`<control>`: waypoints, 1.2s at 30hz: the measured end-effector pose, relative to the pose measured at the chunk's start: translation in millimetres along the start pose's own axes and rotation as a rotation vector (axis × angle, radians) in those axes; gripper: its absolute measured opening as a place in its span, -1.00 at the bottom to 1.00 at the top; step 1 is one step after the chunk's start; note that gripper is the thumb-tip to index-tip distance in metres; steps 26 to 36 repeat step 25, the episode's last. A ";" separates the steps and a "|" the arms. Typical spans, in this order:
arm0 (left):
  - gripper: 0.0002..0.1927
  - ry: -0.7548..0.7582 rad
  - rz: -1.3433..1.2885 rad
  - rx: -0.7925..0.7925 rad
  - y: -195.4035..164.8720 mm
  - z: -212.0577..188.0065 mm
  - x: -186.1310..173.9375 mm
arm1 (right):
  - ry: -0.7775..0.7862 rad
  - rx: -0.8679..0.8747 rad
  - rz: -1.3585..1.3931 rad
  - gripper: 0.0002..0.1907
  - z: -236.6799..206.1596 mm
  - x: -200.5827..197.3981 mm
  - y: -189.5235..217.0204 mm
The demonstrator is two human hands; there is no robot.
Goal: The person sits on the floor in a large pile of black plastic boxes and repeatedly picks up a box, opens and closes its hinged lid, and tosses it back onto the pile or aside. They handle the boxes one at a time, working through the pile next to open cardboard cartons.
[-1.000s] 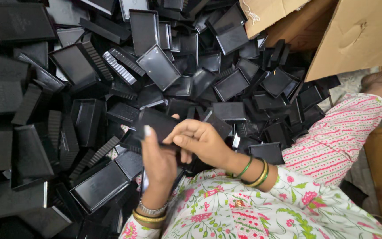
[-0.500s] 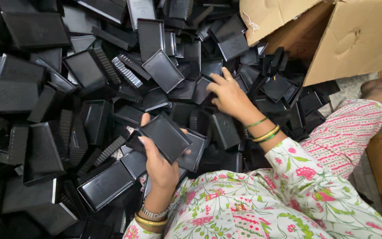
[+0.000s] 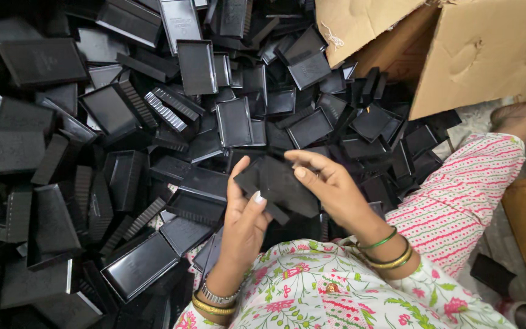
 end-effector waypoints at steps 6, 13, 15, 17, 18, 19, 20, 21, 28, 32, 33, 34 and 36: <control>-0.22 -0.064 0.022 0.062 -6.4 -2.8 -0.4 | 0.127 -0.156 -0.048 -0.47 -16.7 13.1 2.8; -0.13 -0.015 0.340 0.072 -1.3 -3.4 0.6 | 0.226 -0.035 0.102 -0.27 -26.7 25.8 -1.3; -0.10 -0.037 0.336 0.086 3.0 -4.0 -1.5 | 0.235 -0.162 -0.128 -0.22 -28.1 26.4 11.6; -0.10 -0.090 0.301 0.067 7.2 -3.7 -8.2 | 0.250 -0.423 -0.517 -0.15 -34.8 34.5 34.2; -0.10 -0.116 0.284 0.056 10.4 -4.0 -11.2 | 0.234 -0.403 -0.554 -0.15 -36.2 35.4 32.8; -0.11 -0.124 0.296 0.053 11.8 -3.9 -12.4 | 0.217 -0.383 -0.591 -0.15 -37.3 37.2 31.1; -0.12 -0.131 0.309 0.051 11.9 -3.9 -14.2 | 0.202 -0.364 -0.630 -0.15 -37.7 38.4 29.8; -0.13 -0.138 0.322 0.051 11.9 -4.2 -15.6 | 0.188 -0.317 -0.652 -0.17 -37.0 38.5 26.3; -0.14 -0.172 0.321 0.009 18.4 -4.7 -22.5 | 0.147 -0.179 -0.677 -0.21 -36.5 35.6 16.2; -0.14 -0.172 0.321 0.009 18.4 -4.7 -22.5 | 0.147 -0.179 -0.677 -0.21 -36.5 35.6 16.2; -0.14 -0.172 0.321 0.009 18.4 -4.7 -22.5 | 0.147 -0.179 -0.677 -0.21 -36.5 35.6 16.2; -0.14 -0.172 0.321 0.009 18.4 -4.7 -22.5 | 0.147 -0.179 -0.677 -0.21 -36.5 35.6 16.2; -0.14 -0.172 0.321 0.009 18.4 -4.7 -22.5 | 0.147 -0.179 -0.677 -0.21 -36.5 35.6 16.2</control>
Point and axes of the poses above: each hand's wrist, its own z-axis towards the middle knuckle, its own x-axis out of the palm, y = z × x, the point moved 10 cm from there along z, towards the middle knuckle, and after that the axes turned 5 degrees about -x, right-handed, at the moved point
